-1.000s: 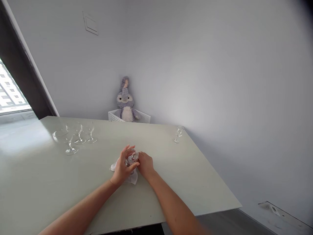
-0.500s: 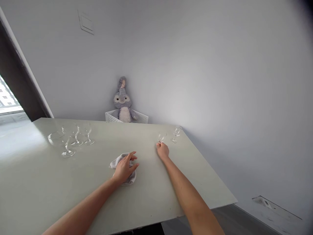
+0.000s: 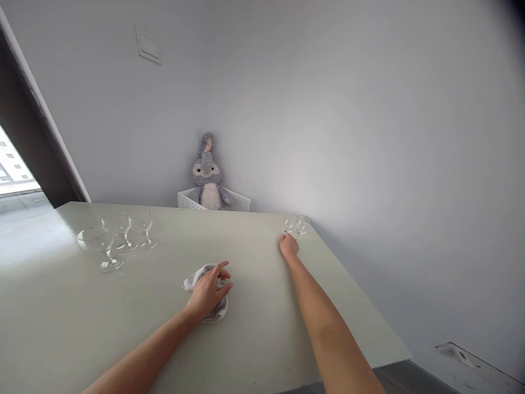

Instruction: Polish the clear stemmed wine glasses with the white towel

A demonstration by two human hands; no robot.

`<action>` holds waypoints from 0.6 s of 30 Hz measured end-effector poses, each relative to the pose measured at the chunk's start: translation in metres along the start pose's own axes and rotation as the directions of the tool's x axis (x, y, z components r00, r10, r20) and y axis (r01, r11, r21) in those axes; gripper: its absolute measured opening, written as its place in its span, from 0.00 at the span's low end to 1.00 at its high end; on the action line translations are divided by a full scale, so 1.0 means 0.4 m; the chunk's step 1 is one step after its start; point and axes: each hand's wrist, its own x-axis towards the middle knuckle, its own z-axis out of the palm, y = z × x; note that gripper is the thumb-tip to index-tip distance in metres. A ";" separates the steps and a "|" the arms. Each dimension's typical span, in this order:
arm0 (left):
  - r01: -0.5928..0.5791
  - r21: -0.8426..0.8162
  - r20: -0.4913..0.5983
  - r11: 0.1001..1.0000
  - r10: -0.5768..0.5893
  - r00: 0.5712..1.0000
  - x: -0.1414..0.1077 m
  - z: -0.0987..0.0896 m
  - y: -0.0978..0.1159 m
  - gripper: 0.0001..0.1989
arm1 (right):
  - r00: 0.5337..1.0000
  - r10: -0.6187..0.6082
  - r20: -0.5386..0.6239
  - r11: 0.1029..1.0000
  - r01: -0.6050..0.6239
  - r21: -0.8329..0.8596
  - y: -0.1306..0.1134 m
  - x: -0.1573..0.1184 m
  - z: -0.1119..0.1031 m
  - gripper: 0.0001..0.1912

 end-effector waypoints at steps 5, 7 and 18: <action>0.019 -0.020 0.003 1.000 -0.019 1.000 0.001 -0.003 0.003 0.24 | 0.998 0.022 -0.053 0.998 -0.018 0.065 0.019 0.021 0.011 0.14; 0.018 -0.063 -0.013 0.998 -0.018 1.000 -0.002 -0.006 0.010 0.23 | 0.997 0.019 -0.078 0.995 -0.011 0.099 0.028 0.023 0.014 0.13; 0.178 -0.348 -0.661 0.920 -0.376 0.650 0.032 -0.102 -0.032 0.11 | 0.965 0.099 -0.245 0.941 -0.010 0.338 0.081 -0.044 0.007 0.21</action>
